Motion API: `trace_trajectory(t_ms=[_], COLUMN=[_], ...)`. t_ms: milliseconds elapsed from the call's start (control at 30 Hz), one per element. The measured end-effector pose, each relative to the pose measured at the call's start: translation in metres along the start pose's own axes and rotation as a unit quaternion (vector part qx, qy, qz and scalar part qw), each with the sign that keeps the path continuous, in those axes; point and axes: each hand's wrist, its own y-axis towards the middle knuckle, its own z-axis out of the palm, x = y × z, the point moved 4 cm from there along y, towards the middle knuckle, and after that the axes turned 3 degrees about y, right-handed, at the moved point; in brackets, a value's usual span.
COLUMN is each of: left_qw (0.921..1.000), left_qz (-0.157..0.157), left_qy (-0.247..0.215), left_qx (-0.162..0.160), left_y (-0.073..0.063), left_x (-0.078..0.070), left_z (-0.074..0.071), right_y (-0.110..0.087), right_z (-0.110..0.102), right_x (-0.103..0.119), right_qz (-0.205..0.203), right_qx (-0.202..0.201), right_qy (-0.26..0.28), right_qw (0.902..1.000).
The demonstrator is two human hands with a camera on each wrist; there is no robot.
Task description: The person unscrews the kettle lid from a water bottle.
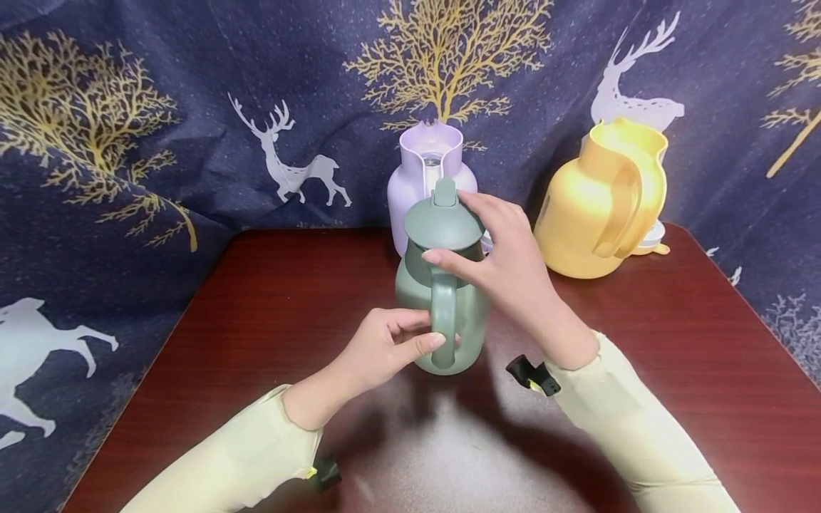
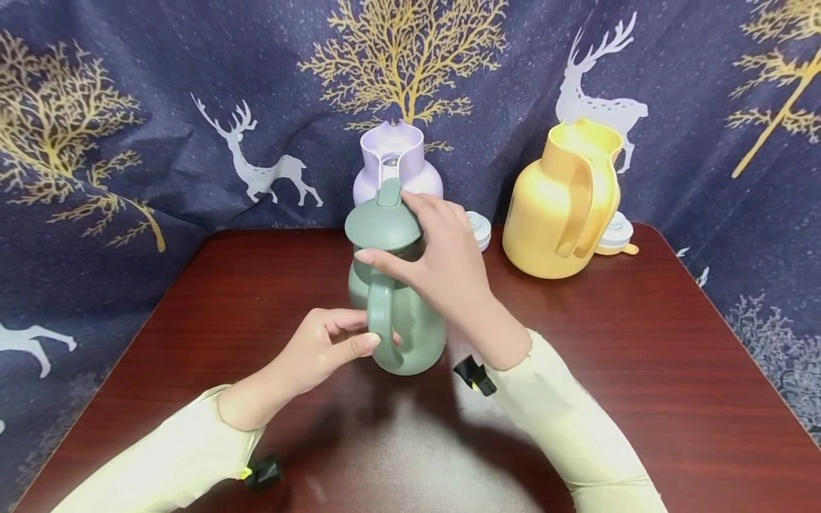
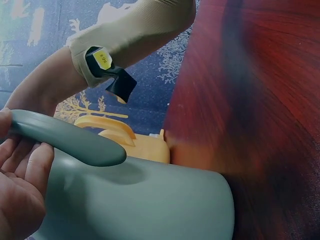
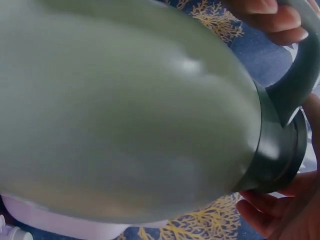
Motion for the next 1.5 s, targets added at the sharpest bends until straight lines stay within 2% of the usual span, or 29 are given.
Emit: trace_trajectory(t_ms=[133,400,600,833,1067,1200,1367,1500], left_qw=[1.0,1.0,1.0,1.0,1.0,1.0,0.9999,0.9999], left_qz=[0.005,0.004,-0.004,-0.001,-0.003,-0.003,-0.003,-0.009], left_qy=[0.0,0.004,-0.004,0.008,0.005,0.0,-0.005,-0.005], left_qx=[0.002,0.003,0.008,0.006,0.006,0.006,0.009,0.008], left_y=[0.0,0.0,0.0,0.0,0.002,0.003,0.003,0.003], left_x=[0.0,0.001,0.002,0.0,0.0,0.0,0.001,0.002], left_z=[0.0,-0.001,-0.002,-0.003,-0.004,-0.004,-0.004,-0.004], right_y=[0.004,0.014,0.018,0.02,0.024,0.025,0.025,0.026], right_z=[0.001,-0.005,-0.005,-0.005,-0.009,-0.013,-0.015,-0.018], right_x=[-0.002,-0.013,-0.018,-0.018,-0.016,-0.014,-0.015,-0.016], right_qz=[0.0,0.011,0.004,-0.004,0.023,0.041,0.042,0.032], right_qx=[0.002,0.056,0.064,0.051,0.035,0.033,0.012,-0.008], right_qy=[0.019,0.076,0.098,0.093,0.114,0.14,0.178,0.23], right_qw=[0.9998,0.9955,0.993,0.9943,0.9926,0.9888,0.9831,0.9727])
